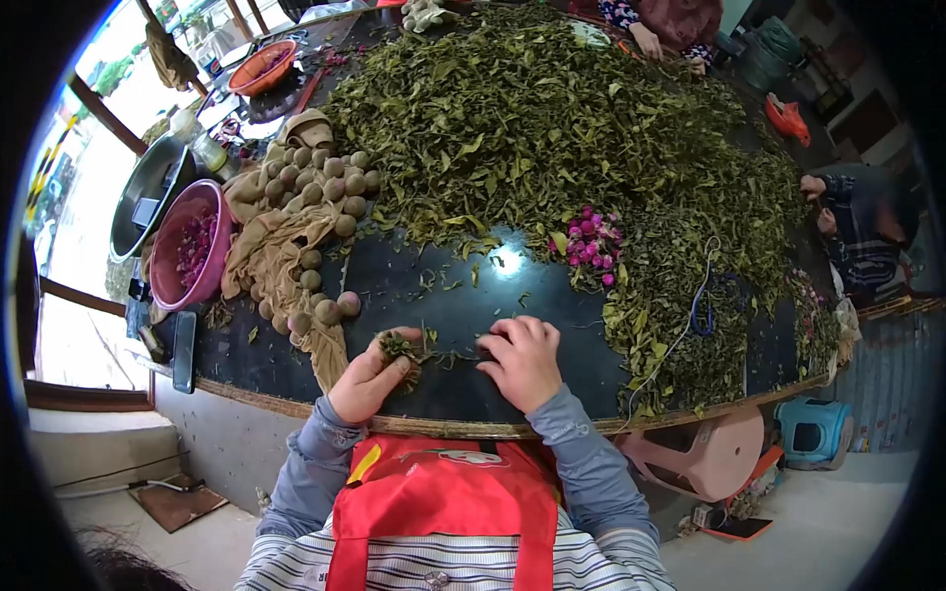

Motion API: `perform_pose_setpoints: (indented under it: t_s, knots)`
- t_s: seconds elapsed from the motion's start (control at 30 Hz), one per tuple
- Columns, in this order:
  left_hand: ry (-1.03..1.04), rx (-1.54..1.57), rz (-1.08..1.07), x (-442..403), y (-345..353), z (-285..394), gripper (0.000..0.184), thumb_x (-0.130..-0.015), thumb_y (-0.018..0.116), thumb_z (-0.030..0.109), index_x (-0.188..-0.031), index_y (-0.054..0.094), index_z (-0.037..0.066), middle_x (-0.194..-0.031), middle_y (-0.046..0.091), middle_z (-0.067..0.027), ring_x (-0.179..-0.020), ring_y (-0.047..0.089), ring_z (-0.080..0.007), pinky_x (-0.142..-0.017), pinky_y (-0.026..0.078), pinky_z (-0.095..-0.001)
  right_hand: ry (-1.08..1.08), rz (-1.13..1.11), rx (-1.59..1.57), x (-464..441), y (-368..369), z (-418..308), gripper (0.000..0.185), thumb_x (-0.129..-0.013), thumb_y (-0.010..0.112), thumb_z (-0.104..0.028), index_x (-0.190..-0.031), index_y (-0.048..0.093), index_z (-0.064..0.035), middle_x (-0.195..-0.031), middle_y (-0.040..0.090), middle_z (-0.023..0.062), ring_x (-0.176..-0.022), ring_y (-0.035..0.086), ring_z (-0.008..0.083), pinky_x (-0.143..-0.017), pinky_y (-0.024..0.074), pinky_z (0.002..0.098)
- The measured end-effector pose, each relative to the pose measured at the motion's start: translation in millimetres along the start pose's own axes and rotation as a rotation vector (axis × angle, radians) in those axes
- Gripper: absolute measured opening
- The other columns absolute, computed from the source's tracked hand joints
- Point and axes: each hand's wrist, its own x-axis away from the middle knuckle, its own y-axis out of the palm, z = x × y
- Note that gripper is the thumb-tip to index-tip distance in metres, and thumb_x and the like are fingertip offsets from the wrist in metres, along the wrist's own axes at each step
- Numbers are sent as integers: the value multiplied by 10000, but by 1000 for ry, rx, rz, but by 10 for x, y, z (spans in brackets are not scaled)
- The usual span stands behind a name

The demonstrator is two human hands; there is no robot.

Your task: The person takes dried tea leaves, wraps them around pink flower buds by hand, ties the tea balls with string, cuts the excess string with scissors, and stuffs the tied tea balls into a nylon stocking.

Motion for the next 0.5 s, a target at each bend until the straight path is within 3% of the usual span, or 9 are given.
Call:
perform_pose_setpoints:
  t_s: [0.2, 0.33, 0.5]
  knots:
    - [-133, 4, 52, 131, 173, -142, 216, -984, 480, 84, -1144, 594, -6, -990, 624, -10, -809, 530, -76, -749, 441, -183, 83, -2, -184, -19, 127, -151, 189, -765, 692, -165, -942, 657, -111, -986, 602, 17, -959, 517, 231, -907, 338, 402]
    - [-209, 366, 219, 81, 414, -201, 210, -985, 482, 82, -1136, 597, -9, -1002, 629, -30, -816, 536, -67, -753, 445, -181, 68, 90, -385, -51, 174, -604, 204, -762, 690, -167, -955, 650, -113, -1007, 602, 18, -1004, 504, 236, -923, 333, 391]
    - [-274, 287, 255, 88, 90, -224, 202, -982, 494, 94, -1116, 599, -14, -952, 633, -36, -765, 536, -63, -688, 445, -171, 26, 93, -90, -77, 77, -337, 147, -770, 684, -173, -892, 626, -116, -965, 584, 14, -984, 507, 234, -912, 330, 399]
